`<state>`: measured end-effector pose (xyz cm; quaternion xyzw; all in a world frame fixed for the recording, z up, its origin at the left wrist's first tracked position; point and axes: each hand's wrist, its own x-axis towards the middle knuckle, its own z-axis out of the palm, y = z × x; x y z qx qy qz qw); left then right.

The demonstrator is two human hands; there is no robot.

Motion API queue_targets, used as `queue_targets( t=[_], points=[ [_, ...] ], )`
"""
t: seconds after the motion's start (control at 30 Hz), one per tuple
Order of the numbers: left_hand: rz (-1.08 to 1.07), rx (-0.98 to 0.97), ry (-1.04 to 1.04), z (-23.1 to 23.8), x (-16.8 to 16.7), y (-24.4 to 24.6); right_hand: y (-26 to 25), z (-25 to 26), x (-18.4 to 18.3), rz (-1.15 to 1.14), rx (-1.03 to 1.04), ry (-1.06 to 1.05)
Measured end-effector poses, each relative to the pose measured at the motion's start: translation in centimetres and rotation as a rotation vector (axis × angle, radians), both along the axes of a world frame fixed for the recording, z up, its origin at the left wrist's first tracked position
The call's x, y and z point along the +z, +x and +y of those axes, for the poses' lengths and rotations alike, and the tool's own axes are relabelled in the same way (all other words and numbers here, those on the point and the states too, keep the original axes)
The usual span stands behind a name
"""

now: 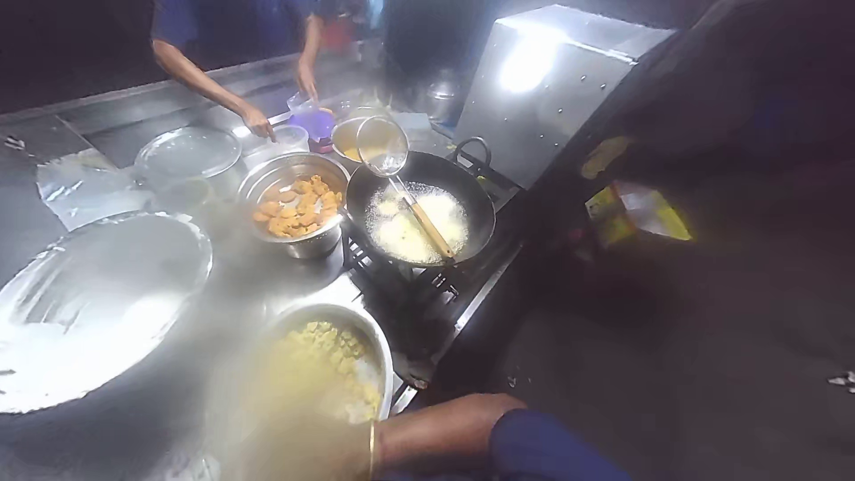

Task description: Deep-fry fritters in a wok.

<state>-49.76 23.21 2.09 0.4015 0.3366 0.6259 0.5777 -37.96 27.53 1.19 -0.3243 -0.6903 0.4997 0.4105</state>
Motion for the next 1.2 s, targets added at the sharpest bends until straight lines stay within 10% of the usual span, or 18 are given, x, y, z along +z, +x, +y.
queue_targets(
  t=[0.23,0.47,0.73,0.87,1.07,1.2],
  points=[
    [0.023,0.199,0.083,0.9,-7.0,-3.8,10.8,3.9,6.3,-0.096,-0.186,-0.088],
    [-0.137,0.219,-0.049,0.3,-5.2,-4.7,28.9,6.9,13.1,-0.917,-0.759,0.060],
    [-0.112,0.299,-0.099,0.6,-6.4,-5.0,39.8,12.0,9.8,-1.454,-0.644,-0.093],
    [-0.127,0.389,-0.217,0.6,-6.3,-5.6,39.9,11.9,9.7,-1.545,-0.572,-0.125],
    [-0.120,0.455,-0.174,0.5,-7.4,-7.2,34.0,5.9,13.6,-1.093,-0.800,0.212],
    [-0.076,0.532,-0.267,0.0,-7.1,-7.4,25.9,5.0,8.8,-0.812,-0.451,0.231]
  ],
)
